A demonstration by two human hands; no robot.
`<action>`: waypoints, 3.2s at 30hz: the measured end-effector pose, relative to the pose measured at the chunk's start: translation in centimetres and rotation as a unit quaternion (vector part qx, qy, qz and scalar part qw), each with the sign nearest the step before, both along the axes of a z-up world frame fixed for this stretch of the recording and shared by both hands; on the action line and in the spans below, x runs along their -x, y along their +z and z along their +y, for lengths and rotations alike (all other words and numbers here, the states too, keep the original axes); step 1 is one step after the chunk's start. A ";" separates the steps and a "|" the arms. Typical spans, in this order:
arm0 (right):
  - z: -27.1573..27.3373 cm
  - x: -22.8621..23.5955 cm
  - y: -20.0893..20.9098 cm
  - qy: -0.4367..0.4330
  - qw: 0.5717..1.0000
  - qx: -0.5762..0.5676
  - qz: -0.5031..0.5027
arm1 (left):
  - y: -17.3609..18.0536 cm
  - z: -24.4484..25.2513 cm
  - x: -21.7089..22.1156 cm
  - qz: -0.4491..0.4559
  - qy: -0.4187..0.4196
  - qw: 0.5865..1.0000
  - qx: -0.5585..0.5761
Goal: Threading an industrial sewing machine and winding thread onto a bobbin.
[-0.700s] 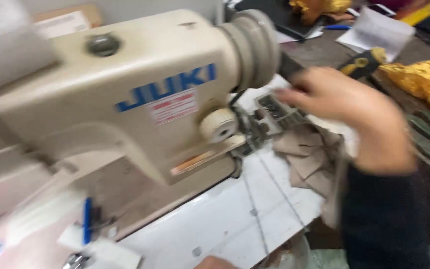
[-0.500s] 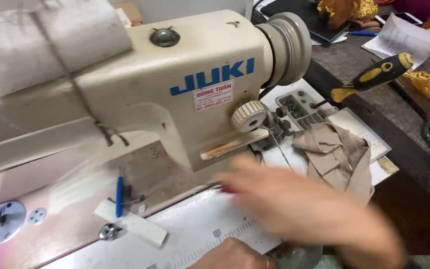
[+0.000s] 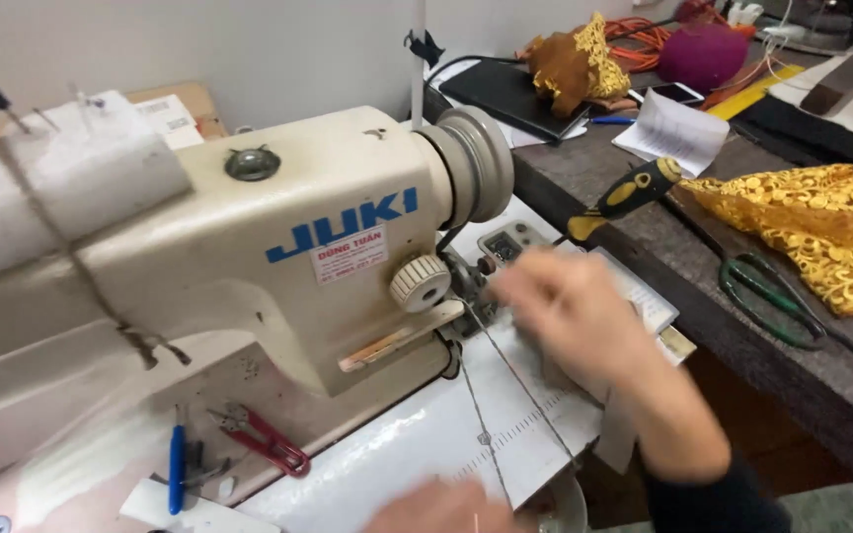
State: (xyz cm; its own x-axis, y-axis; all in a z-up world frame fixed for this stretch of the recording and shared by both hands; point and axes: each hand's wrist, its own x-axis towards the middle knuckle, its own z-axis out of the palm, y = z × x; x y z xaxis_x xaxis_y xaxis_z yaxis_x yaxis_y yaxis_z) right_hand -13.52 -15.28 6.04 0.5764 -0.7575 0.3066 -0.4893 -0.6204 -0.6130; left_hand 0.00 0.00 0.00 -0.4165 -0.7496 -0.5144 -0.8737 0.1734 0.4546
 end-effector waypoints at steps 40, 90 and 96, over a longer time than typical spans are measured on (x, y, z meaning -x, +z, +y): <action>-16.0 0.6 -11.2 0.019 0.999 -0.039 -0.007 | -0.8 -12.4 -1.2 -0.172 -0.009 0.714 0.679; -5.9 -0.4 -2.8 -0.177 0.975 -0.131 -0.013 | 5.9 -1.3 -6.0 0.273 0.020 0.847 0.456; 2.8 3.0 1.0 -0.110 0.989 -0.093 -0.042 | 6.8 -0.7 -6.7 0.292 0.003 0.817 0.498</action>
